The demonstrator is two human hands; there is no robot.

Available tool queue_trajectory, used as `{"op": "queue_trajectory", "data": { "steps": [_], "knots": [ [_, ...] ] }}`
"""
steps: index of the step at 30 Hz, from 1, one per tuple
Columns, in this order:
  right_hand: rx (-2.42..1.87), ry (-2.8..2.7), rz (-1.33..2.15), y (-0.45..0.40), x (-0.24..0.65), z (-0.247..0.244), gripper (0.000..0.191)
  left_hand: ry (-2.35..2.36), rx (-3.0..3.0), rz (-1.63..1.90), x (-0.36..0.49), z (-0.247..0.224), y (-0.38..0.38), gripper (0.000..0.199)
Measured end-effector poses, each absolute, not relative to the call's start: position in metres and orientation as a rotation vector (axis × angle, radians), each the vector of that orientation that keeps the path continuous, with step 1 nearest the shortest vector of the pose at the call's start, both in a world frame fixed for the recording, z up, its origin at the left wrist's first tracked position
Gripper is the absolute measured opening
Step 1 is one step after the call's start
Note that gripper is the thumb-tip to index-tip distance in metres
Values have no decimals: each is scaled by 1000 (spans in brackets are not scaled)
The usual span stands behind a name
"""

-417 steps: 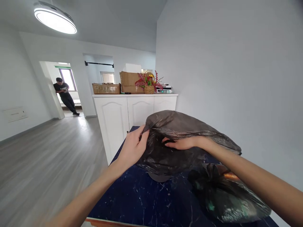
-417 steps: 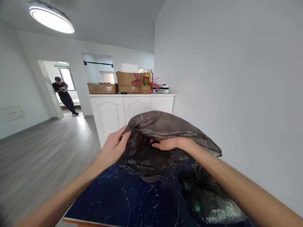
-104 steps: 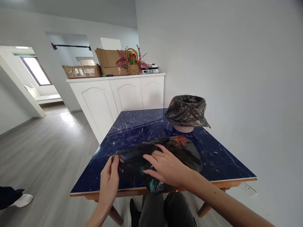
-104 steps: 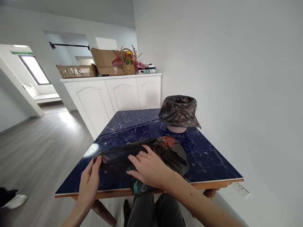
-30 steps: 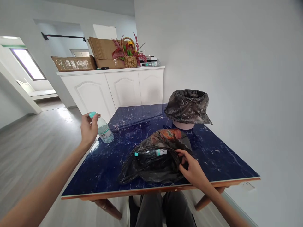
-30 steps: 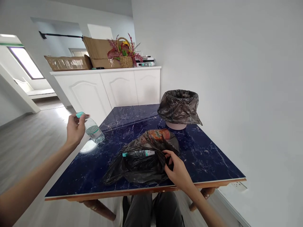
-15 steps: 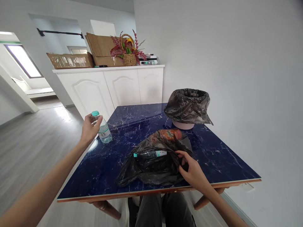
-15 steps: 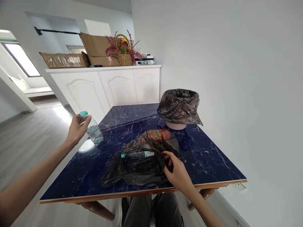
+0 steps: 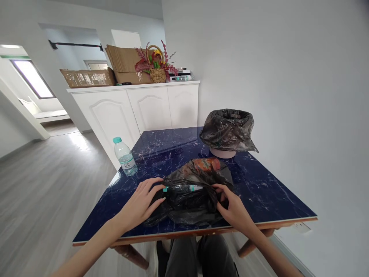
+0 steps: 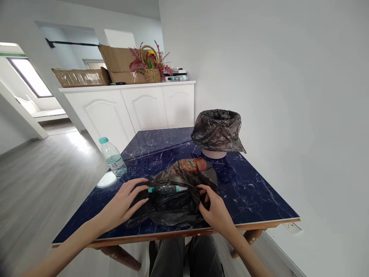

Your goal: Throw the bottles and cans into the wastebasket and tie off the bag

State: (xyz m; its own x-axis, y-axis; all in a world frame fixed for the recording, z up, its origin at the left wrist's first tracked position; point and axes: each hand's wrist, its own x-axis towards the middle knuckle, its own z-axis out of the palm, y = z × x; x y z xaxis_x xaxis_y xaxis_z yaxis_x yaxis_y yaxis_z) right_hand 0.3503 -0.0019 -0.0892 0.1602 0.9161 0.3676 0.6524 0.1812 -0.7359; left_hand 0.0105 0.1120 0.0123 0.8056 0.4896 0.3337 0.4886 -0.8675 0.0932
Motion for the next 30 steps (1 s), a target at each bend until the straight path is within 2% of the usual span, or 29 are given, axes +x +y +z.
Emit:
{"op": "queue_trajectory", "data": {
  "steps": [4, 10, 16, 20, 23, 27, 30],
  "knots": [
    [-1526, -1565, 362, -2, 350, -89, 46, 951, 3035, 597, 17, -2, 127, 38],
    [-1509, -1571, 349, -1, 350, -90, 42, 943, 3048, 562, 36, -9, 140, 31],
    [-1480, -1565, 349, 1, 351, -92, 42, 819, 2981, 646, 33, 19, 142, 27],
    [-1481, -1572, 395, 0, 352, -92, 39, 752, 2871, 869, 15, 59, 139, 28],
    [-1467, -1570, 403, 0, 352, -92, 38, 920, 2561, 1110, 3, 82, 134, 30],
    [-1457, -1562, 387, -1, 351, -92, 37, 946, 1959, 1597, -10, 97, 137, 34],
    [-1461, -1561, 385, -1, 351, -91, 37, 898, 1757, 1843, -28, 98, 152, 36]
  ]
}}
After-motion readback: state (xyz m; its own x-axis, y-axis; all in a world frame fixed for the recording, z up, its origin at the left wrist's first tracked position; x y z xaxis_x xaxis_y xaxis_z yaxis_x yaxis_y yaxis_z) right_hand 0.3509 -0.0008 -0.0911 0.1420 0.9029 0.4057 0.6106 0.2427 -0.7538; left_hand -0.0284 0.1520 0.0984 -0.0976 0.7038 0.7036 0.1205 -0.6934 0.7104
